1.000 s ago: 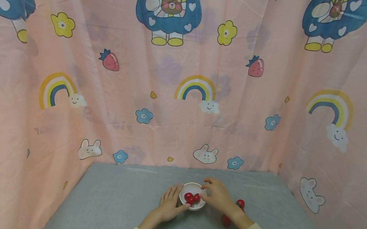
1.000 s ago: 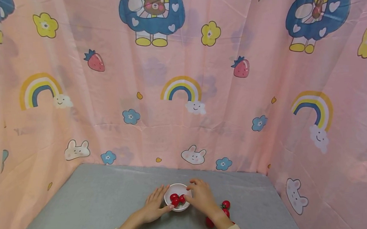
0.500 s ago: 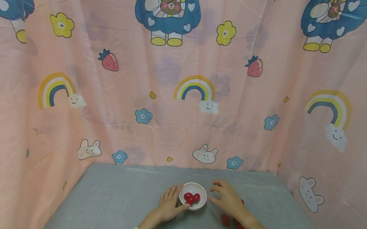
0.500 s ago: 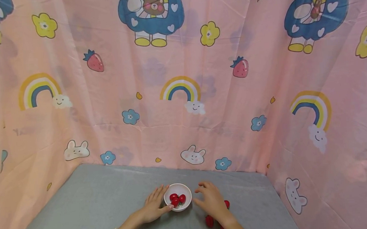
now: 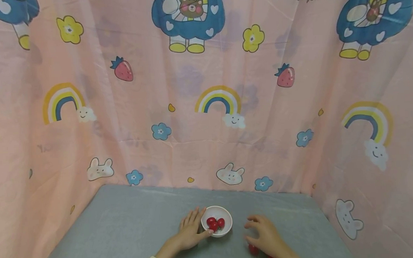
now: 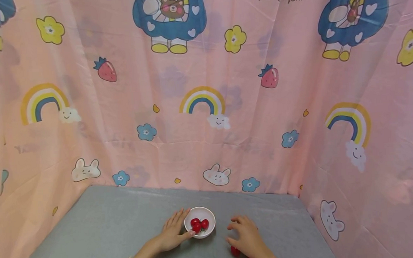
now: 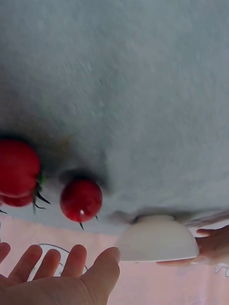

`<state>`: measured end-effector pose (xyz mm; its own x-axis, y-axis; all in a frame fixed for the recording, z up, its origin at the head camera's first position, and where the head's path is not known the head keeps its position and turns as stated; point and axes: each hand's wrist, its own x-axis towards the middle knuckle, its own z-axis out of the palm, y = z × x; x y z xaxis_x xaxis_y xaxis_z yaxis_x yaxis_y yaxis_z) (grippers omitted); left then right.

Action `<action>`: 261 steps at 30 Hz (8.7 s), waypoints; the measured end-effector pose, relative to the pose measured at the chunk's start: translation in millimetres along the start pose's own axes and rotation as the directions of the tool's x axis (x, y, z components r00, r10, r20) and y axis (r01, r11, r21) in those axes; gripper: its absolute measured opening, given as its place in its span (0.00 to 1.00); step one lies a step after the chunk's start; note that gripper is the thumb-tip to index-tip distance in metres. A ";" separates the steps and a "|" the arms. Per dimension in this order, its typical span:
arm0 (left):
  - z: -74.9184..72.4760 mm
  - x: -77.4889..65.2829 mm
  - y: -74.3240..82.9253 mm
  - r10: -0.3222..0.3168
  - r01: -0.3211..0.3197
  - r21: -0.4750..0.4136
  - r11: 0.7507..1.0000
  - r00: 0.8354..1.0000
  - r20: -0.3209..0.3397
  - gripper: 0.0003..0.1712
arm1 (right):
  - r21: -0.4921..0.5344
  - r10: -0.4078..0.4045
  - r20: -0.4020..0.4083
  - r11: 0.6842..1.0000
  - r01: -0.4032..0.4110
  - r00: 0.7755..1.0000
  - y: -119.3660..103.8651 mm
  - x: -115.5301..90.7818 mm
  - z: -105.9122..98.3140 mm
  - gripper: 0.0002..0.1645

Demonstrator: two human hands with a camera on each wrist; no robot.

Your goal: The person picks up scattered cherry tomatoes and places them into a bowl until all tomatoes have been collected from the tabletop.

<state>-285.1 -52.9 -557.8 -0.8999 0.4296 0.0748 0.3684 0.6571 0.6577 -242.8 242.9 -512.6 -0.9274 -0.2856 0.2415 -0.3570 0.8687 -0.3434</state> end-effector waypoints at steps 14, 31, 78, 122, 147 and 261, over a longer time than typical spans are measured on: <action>-0.2 -0.4 0.4 -0.018 0.018 -0.005 1.000 1.000 -0.001 0.50 | 0.030 0.013 0.205 0.999 -0.020 0.979 13.9 -17.1 -6.2 0.22; 0.8 1.8 -1.5 -0.007 0.007 -0.007 1.000 1.000 0.012 0.50 | -0.006 -0.051 0.201 0.999 0.053 0.978 19.4 -20.0 -2.8 0.17; 7.7 6.4 -9.1 -0.048 0.048 -0.027 0.999 0.999 0.008 0.50 | -0.078 -0.044 0.058 0.996 0.049 0.997 -36.7 45.1 -11.6 0.19; 6.0 3.7 -2.9 -0.002 0.002 -0.003 1.000 1.000 -0.001 0.51 | -0.048 -0.129 0.071 0.990 0.132 0.989 -49.0 95.9 7.8 0.21; 2.4 2.8 -0.1 -0.030 0.030 -0.004 1.000 0.999 0.019 0.51 | -0.082 -0.082 -0.050 0.994 0.078 0.995 13.8 59.5 -19.2 0.16; 8.5 3.9 -8.2 -0.014 0.014 -0.001 1.000 1.000 -0.013 0.51 | -0.028 -0.202 0.132 0.978 0.207 0.971 -48.8 63.0 -12.7 0.18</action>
<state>-289.6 -51.4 -569.2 -0.9078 0.4125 0.0756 0.3559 0.6625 0.6591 -282.4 187.6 -469.1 -0.8428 -0.5058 0.1840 -0.5380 0.8017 -0.2605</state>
